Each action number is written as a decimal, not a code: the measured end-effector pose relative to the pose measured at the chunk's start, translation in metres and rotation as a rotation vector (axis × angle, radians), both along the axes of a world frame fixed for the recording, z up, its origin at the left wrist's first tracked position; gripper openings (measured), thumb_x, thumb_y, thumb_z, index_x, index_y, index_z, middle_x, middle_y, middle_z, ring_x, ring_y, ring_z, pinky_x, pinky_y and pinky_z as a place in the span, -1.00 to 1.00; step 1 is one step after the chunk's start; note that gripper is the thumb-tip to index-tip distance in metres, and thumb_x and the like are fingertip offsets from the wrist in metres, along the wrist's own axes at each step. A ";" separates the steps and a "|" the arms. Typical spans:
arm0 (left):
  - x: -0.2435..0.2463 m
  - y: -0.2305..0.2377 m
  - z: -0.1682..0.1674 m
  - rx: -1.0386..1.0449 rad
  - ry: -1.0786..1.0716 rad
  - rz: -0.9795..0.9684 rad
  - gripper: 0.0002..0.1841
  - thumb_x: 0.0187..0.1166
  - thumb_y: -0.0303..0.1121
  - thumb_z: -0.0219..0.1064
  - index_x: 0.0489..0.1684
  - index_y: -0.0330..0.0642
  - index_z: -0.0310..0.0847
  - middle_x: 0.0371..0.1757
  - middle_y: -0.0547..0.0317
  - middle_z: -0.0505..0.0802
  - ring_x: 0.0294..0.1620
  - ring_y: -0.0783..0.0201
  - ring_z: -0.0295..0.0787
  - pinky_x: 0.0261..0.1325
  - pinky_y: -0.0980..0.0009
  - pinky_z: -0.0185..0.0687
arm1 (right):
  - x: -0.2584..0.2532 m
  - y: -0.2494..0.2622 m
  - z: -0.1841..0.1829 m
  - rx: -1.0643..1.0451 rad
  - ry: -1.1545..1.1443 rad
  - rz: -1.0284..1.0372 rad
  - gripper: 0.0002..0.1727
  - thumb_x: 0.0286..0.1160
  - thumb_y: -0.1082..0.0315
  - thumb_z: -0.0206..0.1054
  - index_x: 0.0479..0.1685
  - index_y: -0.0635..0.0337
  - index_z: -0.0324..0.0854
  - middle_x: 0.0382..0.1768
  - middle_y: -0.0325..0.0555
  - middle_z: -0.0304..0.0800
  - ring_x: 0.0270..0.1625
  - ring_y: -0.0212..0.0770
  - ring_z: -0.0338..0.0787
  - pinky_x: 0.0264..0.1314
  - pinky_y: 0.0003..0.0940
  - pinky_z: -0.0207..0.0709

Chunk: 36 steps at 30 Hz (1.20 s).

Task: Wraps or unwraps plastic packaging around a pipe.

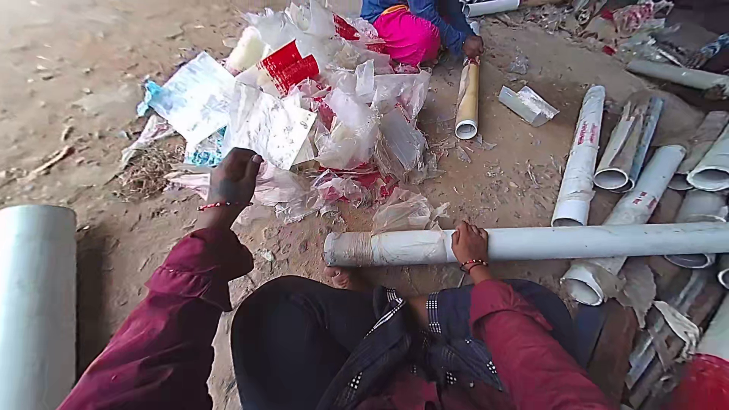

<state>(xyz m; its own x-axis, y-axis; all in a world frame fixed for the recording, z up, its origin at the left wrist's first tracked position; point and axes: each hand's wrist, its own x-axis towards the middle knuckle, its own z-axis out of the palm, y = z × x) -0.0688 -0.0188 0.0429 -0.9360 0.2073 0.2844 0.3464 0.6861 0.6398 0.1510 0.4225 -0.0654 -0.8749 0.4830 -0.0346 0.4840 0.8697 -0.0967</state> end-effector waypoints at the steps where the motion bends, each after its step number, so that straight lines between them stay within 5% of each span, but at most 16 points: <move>1: -0.011 0.026 -0.007 -0.029 -0.004 -0.059 -0.59 0.88 -0.27 0.06 0.27 -0.55 0.56 0.26 -0.64 0.65 0.34 -0.53 0.58 0.41 -0.42 0.34 | 0.001 -0.002 0.002 -0.009 -0.002 -0.004 -0.54 0.75 0.34 -0.01 0.40 0.48 0.57 0.29 0.33 0.78 0.46 0.25 0.69 0.69 0.19 0.18; 4: -0.019 0.122 -0.018 -0.300 -0.003 -0.153 -0.49 0.76 -0.09 0.27 0.45 -0.36 0.59 0.77 -0.55 0.24 0.81 -0.58 -0.03 0.73 -0.56 -0.35 | -0.004 -0.002 0.008 -0.033 -0.067 -0.021 -0.53 0.76 0.33 0.00 0.45 0.45 0.55 0.37 0.28 0.74 0.52 0.19 0.65 0.70 0.15 0.16; 6: -0.002 0.189 -0.026 -0.341 0.154 -0.247 -0.53 0.63 -0.16 0.41 0.35 -0.35 0.69 0.80 -0.42 0.29 0.86 -0.47 -0.06 0.79 -0.47 -0.43 | -0.007 -0.002 0.006 -0.032 -0.086 -0.027 -0.52 0.75 0.32 0.01 0.48 0.42 0.54 0.41 0.25 0.72 0.54 0.17 0.63 0.69 0.16 0.15; 9: 0.032 0.273 -0.048 -0.393 0.245 -0.542 -0.66 0.67 -0.25 0.35 0.19 -0.34 0.79 0.65 -0.24 0.58 0.83 -0.27 0.21 0.86 -0.27 -0.25 | -0.007 -0.001 0.002 -0.017 -0.052 -0.016 -0.53 0.71 0.32 0.03 0.42 0.42 0.58 0.36 0.26 0.75 0.50 0.20 0.65 0.65 0.19 0.18; 12: 0.053 0.317 -0.083 -0.508 0.296 -0.667 -0.65 0.75 -0.25 0.27 -0.24 -0.40 0.84 0.04 -0.19 0.90 0.37 -0.19 0.73 0.56 -0.12 0.40 | -0.002 0.002 -0.010 0.052 0.113 0.035 -0.57 0.61 0.32 0.08 0.18 0.45 0.70 0.17 0.27 0.84 0.34 0.26 0.77 0.52 0.23 0.33; 14: 0.057 0.322 -0.088 -0.500 0.069 -0.521 -0.52 0.83 -0.18 0.14 -0.29 -0.42 0.83 -0.10 -0.23 0.91 0.26 -0.22 0.77 0.39 -0.12 0.48 | -0.002 0.003 -0.016 0.079 0.201 0.058 -0.59 0.54 0.30 0.12 0.03 0.46 0.75 0.05 0.29 0.87 0.23 0.29 0.82 0.42 0.27 0.40; 18: 0.029 0.320 -0.066 -0.192 -0.551 -0.151 -0.10 0.88 0.21 -0.45 0.12 -0.44 0.72 0.26 -0.49 0.77 0.42 -0.41 0.67 0.41 -0.39 0.43 | -0.003 0.003 -0.016 0.041 0.180 0.030 -0.59 0.56 0.25 0.12 0.01 0.42 0.75 0.06 0.26 0.88 0.26 0.27 0.81 0.42 0.24 0.40; 20: 0.018 0.319 -0.068 -0.155 -0.413 -0.216 -0.44 0.92 0.02 -0.13 0.48 -0.17 0.61 0.65 -0.37 0.50 0.62 -0.46 0.40 0.53 -0.41 0.29 | -0.004 0.004 -0.020 0.048 0.221 0.027 -0.60 0.52 0.25 0.13 -0.04 0.41 0.76 0.01 0.25 0.89 0.21 0.27 0.83 0.40 0.24 0.42; 22: 0.025 0.322 -0.071 -0.263 -0.075 -0.430 -0.54 0.62 -0.40 0.36 0.54 -0.04 0.63 0.83 -0.27 0.28 0.75 -0.52 0.15 0.64 -0.44 0.07 | -0.007 0.004 -0.020 0.032 0.226 0.022 -0.60 0.52 0.26 0.14 -0.03 0.41 0.77 0.01 0.26 0.89 0.22 0.27 0.83 0.41 0.25 0.42; 24: 0.045 0.323 -0.077 -0.327 0.081 -0.804 -0.48 0.41 -0.63 0.44 0.39 -0.02 0.76 0.65 -0.10 0.61 0.72 -0.34 0.36 0.76 -0.30 0.06 | -0.007 0.004 -0.017 0.000 0.193 0.007 -0.60 0.54 0.25 0.16 0.00 0.41 0.77 0.05 0.25 0.89 0.25 0.25 0.82 0.44 0.24 0.41; 27: 0.071 0.326 -0.091 -0.477 -0.256 -1.207 -0.62 0.65 -0.62 0.23 0.35 -0.17 0.77 0.41 -0.08 0.80 0.58 -0.10 0.61 0.73 -0.07 0.30 | -0.008 0.004 -0.014 -0.029 0.161 -0.015 -0.60 0.56 0.22 0.19 0.03 0.38 0.77 0.09 0.21 0.88 0.29 0.22 0.80 0.49 0.21 0.38; 31: 0.085 0.315 -0.105 -0.345 -0.318 -1.081 -0.72 0.76 -0.48 0.17 0.15 -0.31 0.84 0.23 -0.19 0.89 0.35 -0.14 0.81 0.52 -0.09 0.55 | -0.006 0.002 -0.015 -0.055 0.153 -0.030 -0.61 0.59 0.21 0.16 0.04 0.35 0.76 0.10 0.20 0.88 0.31 0.20 0.78 0.50 0.20 0.35; 36: 0.095 0.281 -0.102 -0.345 -0.113 -0.989 -0.67 0.65 -0.70 0.04 0.06 -0.46 0.80 0.13 -0.34 0.89 0.39 -0.31 0.76 0.55 -0.11 0.53 | -0.003 0.010 -0.017 -0.068 0.239 0.015 -0.63 0.56 0.23 0.18 -0.08 0.36 0.78 0.00 0.19 0.90 0.22 0.21 0.82 0.46 0.21 0.37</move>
